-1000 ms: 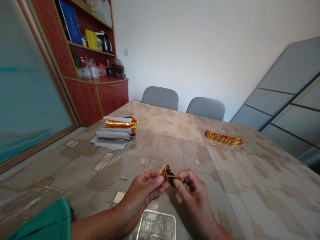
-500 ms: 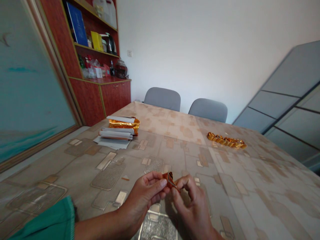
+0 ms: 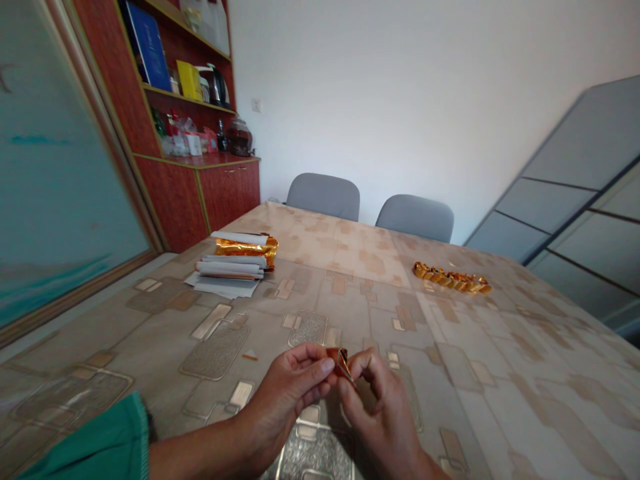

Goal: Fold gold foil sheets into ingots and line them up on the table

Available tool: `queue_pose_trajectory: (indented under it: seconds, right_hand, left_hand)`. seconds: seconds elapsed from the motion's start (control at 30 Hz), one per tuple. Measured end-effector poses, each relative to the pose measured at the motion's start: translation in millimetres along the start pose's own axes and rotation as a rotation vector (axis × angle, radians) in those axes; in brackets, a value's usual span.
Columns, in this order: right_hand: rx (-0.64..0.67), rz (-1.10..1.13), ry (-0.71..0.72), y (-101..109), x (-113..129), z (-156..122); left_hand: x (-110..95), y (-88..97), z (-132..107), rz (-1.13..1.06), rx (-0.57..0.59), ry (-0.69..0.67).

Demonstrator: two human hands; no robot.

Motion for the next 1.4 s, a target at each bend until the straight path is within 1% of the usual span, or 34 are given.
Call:
queue_pose_trajectory:
  seconds: [0.07, 0.13, 0.23, 0.3, 0.37, 0.5, 0.67, 0.8, 0.93, 1.03, 1.13, 1.3, 1.4]
  right_hand:
    - [0.092, 0.141, -0.022, -0.9, -1.1, -1.9]
    - [0.175, 0.328, -0.073, -1.1, -3.3, -3.6]
    - [0.211, 0.589, -0.23, 0.0, -10.4, -4.6]
    - [0.222, 0.651, -0.348, -0.1, -15.2, -5.0]
    - [0.255, 0.66, -0.443, -1.0, -17.8, -5.9]
    - [0.313, 0.688, -0.547, -1.3, -17.0, -7.1]
    - [0.37, 0.762, -0.583, -1.4, -17.2, -7.5]
    - [0.481, 0.877, -0.604, -4.5, -17.1, -9.4]
    - [0.568, 0.932, -0.621, -5.2, -12.7, -10.6]
    - [0.576, 0.946, -0.625, -4.6, -10.9, -9.8]
    - [0.561, 0.958, -0.638, -5.7, -15.8, -9.6]
    - [0.624, 1.037, -0.588, -11.6, -27.1, -12.8]
    - [0.629, 1.074, -0.564, -12.3, -26.6, -12.5]
  left_hand:
    - [-1.5, -1.9, 0.0, 0.022, 0.053, 0.011]
    - [-3.7, -4.4, -0.5, 0.045, 0.131, 0.024]
    - [-7.7, -7.7, -2.4, 0.089, 0.255, 0.044]
    - [-9.6, -8.4, -3.8, 0.114, 0.3, 0.064]
    - [-10.7, -8.5, -5.0, 0.128, 0.326, 0.085]
    - [-10.9, -8.8, -6.2, 0.165, 0.379, 0.111]
    - [-7.1, -8.8, -8.6, 0.147, 0.399, 0.182]
    - [-5.8, -10.7, -13.2, 0.14, 0.396, 0.231]
    - [-7.6, -12.5, -16.6, 0.132, 0.389, 0.238]
    - [-8.0, -11.2, -16.0, 0.123, 0.393, 0.246]
    - [-7.0, -7.6, -12.4, 0.12, 0.392, 0.248]
    - [-1.1, -10.0, -10.6, 0.13, 0.483, 0.261]
    - [0.7, -16.0, -13.9, 0.094, 0.529, 0.278]
Point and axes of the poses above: each hand's wrist, its own z-axis towards the middle knuckle, its own y-axis out of the back of the hand, x = y × z, the point moved 4 cm from there along z, towards the middle knuckle, and after that the axes turned 4 degrees about -y, right-handed, at the moved point
